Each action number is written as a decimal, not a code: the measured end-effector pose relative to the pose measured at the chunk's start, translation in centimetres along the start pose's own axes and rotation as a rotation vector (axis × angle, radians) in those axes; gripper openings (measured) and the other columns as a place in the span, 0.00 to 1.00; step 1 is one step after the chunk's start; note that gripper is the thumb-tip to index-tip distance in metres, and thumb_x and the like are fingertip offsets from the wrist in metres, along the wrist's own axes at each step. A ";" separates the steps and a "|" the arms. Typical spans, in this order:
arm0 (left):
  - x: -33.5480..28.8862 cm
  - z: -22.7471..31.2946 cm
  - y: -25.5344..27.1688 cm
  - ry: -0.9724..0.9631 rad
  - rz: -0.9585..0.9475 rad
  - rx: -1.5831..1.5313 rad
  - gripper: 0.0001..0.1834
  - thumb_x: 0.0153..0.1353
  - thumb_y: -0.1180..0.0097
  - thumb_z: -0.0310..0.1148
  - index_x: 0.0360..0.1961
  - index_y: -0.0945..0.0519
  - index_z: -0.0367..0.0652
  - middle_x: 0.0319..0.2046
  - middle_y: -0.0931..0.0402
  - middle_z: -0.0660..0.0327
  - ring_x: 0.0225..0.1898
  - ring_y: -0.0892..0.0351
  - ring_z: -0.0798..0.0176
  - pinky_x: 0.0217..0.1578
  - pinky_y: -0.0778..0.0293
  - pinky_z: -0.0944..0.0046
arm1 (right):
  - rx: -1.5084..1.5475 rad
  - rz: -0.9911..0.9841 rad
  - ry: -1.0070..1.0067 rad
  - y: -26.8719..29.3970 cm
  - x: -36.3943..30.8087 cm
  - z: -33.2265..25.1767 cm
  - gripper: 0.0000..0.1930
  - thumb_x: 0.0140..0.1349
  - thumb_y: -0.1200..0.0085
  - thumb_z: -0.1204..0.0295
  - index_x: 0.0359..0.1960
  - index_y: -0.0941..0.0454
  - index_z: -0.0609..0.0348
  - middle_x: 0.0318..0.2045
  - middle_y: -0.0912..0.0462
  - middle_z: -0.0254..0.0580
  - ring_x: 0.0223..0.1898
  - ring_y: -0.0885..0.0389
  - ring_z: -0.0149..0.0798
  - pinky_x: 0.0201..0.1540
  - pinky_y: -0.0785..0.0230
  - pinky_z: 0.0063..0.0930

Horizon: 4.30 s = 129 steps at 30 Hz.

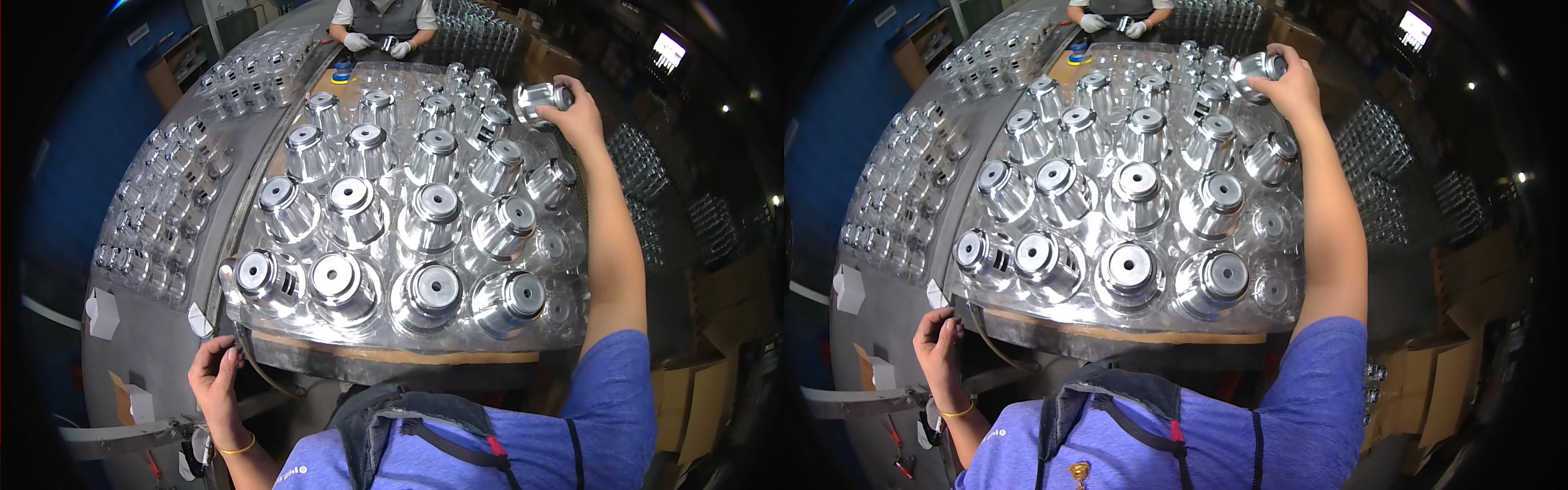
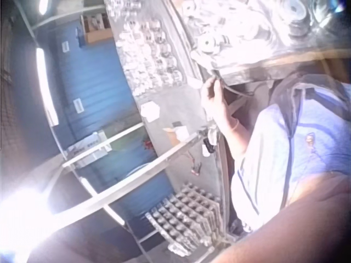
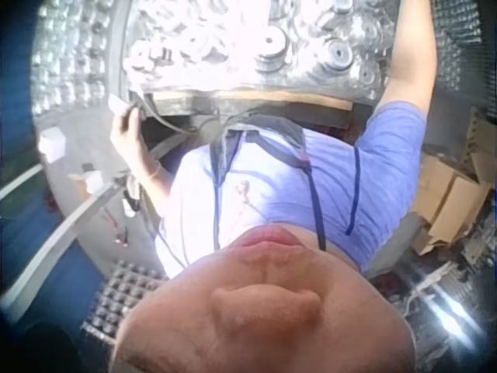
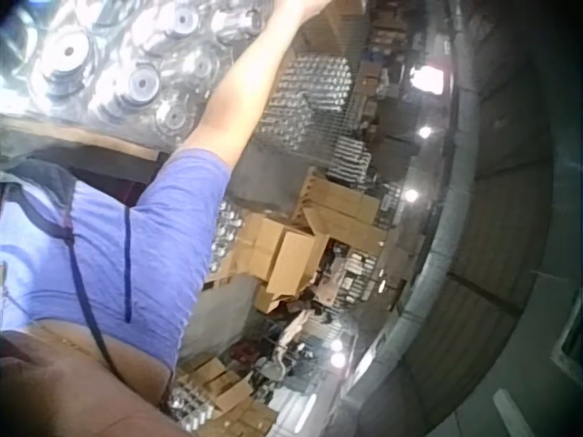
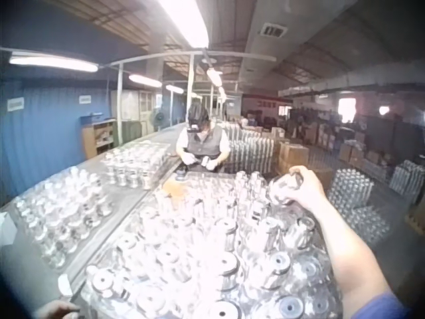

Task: The person assembles cylindrical metal components by hand, taking them from plastic trays and cardboard boxes and fitting them together.

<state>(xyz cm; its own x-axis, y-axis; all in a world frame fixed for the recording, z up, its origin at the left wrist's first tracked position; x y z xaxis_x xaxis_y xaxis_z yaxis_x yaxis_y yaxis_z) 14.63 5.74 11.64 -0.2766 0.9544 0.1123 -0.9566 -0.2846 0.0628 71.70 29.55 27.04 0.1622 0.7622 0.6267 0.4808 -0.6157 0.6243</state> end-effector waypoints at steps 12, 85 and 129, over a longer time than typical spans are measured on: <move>-0.3 11.1 -9.2 -0.712 -0.317 0.122 0.19 0.44 0.36 0.28 0.40 0.23 0.35 0.36 0.23 0.52 0.39 0.24 0.55 0.41 0.29 0.62 | 1.066 -0.648 0.001 -3.0 -15.8 -25.5 0.38 0.38 0.31 0.73 0.53 0.38 0.58 0.46 0.31 0.39 0.47 0.29 0.33 0.47 0.33 0.25; 8.1 -11.1 8.5 0.241 -0.326 -0.185 0.27 0.55 0.44 0.42 0.52 0.31 0.36 0.45 0.30 0.55 0.48 0.32 0.63 0.47 0.35 0.66 | 1.274 -0.954 -0.494 -30.0 -37.7 -38.4 0.16 0.67 0.59 0.66 0.46 0.28 0.67 0.39 0.22 0.38 0.41 0.26 0.27 0.48 0.37 0.22; 1.3 -12.1 10.7 0.203 -0.188 1.002 0.37 0.34 0.43 0.22 0.52 0.32 0.59 0.41 0.35 0.47 0.41 0.27 0.41 0.41 0.28 0.51 | 0.823 -0.871 -0.688 -40.7 -45.6 -32.2 0.18 0.63 0.56 0.63 0.32 0.24 0.70 0.19 0.25 0.39 0.24 0.32 0.29 0.30 0.37 0.28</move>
<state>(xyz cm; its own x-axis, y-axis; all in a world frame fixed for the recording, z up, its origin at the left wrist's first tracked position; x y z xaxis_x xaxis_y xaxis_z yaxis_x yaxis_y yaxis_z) 2.87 5.06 0.45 -0.2300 0.9618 -0.1481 -0.4968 0.0148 0.8678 17.02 13.42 -11.91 -0.1776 0.9291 -0.3245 0.9723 0.2166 0.0882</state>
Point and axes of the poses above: each hand's wrist, its own x-axis towards the middle knuckle, its own y-axis out of the back of the hand, z = x × y, the point moved 9 cm from there along x, towards the middle knuckle
